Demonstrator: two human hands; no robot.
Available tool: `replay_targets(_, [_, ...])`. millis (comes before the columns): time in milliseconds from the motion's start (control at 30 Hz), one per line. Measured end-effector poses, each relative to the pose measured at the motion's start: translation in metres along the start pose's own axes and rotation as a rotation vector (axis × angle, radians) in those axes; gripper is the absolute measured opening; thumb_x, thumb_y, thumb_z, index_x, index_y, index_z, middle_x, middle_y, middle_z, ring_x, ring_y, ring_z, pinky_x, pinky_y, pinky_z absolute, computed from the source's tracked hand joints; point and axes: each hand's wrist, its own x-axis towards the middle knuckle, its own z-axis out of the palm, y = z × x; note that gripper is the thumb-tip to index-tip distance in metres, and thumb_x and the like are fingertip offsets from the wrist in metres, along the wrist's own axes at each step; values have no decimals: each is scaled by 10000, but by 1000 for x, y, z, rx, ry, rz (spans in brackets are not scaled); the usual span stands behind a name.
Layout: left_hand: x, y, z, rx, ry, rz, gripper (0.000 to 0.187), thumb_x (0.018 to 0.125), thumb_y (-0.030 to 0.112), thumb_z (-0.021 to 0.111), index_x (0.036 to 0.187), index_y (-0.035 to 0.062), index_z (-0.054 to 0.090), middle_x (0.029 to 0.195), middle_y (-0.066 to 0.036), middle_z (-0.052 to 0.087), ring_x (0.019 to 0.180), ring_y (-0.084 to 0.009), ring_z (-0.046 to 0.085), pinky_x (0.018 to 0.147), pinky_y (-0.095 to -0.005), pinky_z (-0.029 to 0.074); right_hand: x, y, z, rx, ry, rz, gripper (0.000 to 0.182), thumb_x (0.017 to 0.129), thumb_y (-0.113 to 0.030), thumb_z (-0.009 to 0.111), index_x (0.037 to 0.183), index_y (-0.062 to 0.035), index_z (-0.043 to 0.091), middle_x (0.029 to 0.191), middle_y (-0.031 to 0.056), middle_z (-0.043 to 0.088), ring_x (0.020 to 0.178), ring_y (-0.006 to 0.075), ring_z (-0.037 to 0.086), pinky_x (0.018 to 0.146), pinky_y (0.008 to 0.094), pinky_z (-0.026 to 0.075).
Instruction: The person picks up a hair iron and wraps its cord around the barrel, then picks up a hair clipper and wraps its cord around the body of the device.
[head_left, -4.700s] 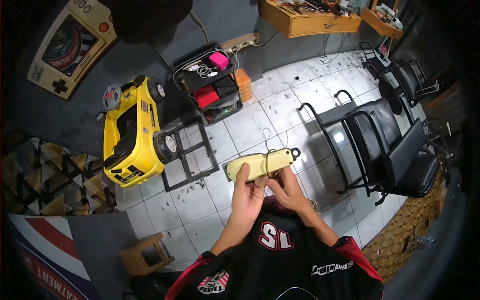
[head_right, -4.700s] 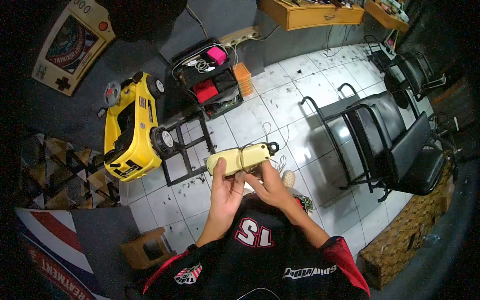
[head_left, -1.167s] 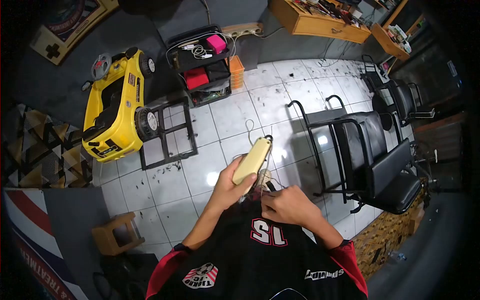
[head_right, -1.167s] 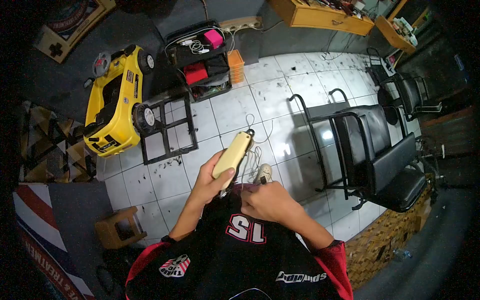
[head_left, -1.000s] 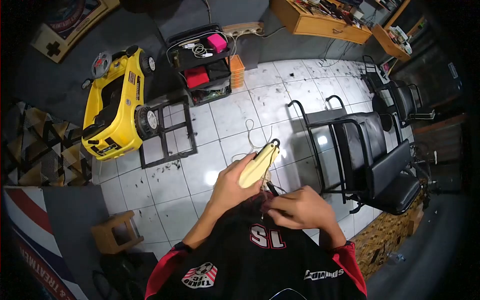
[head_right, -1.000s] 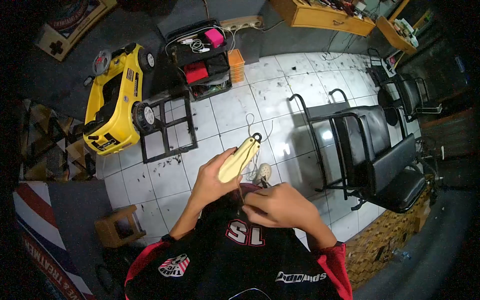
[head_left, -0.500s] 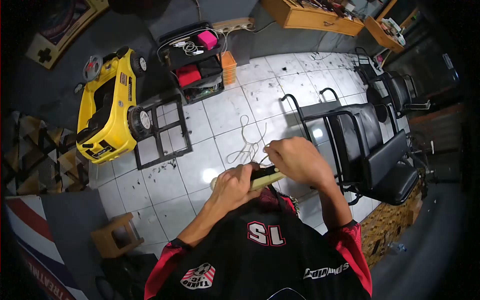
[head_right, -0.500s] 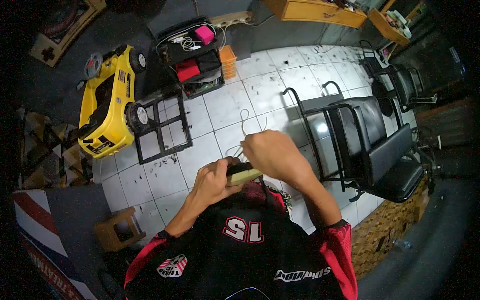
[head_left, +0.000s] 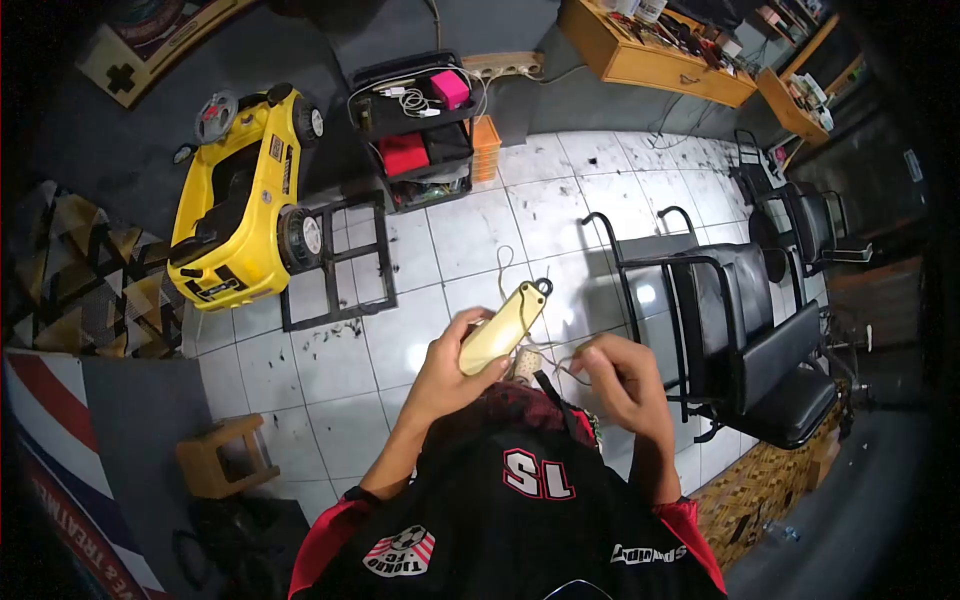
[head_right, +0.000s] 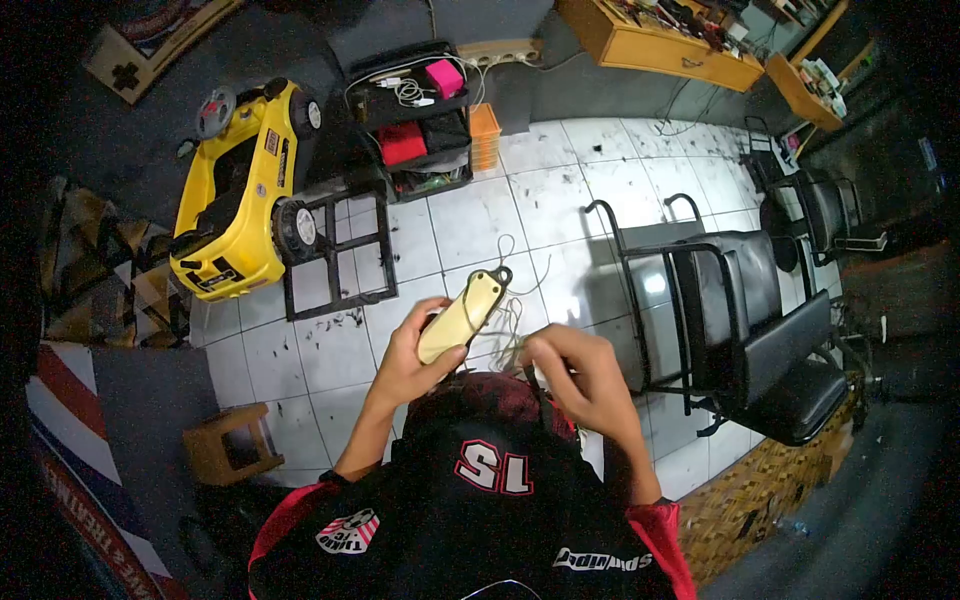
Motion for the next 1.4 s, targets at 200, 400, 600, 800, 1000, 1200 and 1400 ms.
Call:
replay_targets(200, [-6,2,-1,-435,-161,-184,578,816,207,703,1270,-36,440,973,-80,558,794,-123,599,687,-282,549,2,3,-5,164,242,178,167,985,-115,502,988,19,600,671,-38,468,584,20,376,516,193,295])
replay_targets(400, [-8,-9,-2,-961,-166,-325,643,780,244,697,1320,46,409,995,-118,553,806,-195,619,688,-319,548,-9,19,1,223,133,232,168,976,-110,518,1027,28,599,692,-19,526,595,24,425,525,187,336])
replay_targets(600, [-6,-5,6,-1279,56,-481,570,844,307,610,1322,78,403,1041,-153,562,902,-260,627,782,-398,547,-12,28,10,217,41,274,197,980,-123,510,1032,37,613,679,-22,522,610,30,446,536,198,354])
replay_targets(800, [-9,-9,6,-678,-76,-326,602,861,329,600,1321,2,391,967,-132,583,787,-214,634,654,-319,549,-3,34,18,318,92,232,213,982,-136,509,1106,24,574,695,-33,516,615,30,449,538,204,367])
replay_targets(1000, [0,-8,37,-704,33,-204,457,956,105,534,1363,12,349,1137,-80,565,999,-125,578,876,-268,486,-6,28,31,407,45,346,210,974,-143,539,1114,6,588,695,-50,510,598,15,425,520,186,340])
replay_targets(1200, [4,-4,46,-476,62,-149,528,947,131,593,1361,26,283,1137,-133,582,1018,-153,588,847,-283,505,-12,24,25,391,68,333,173,972,-142,542,1025,9,607,684,-51,511,605,9,427,523,184,334])
replay_targets(1400, [6,-1,47,-734,48,-263,442,974,168,486,1346,22,298,1104,-187,615,966,-210,631,825,-330,541,-15,24,24,168,84,232,198,983,-151,512,995,29,596,667,-26,506,611,39,437,534,218,353])
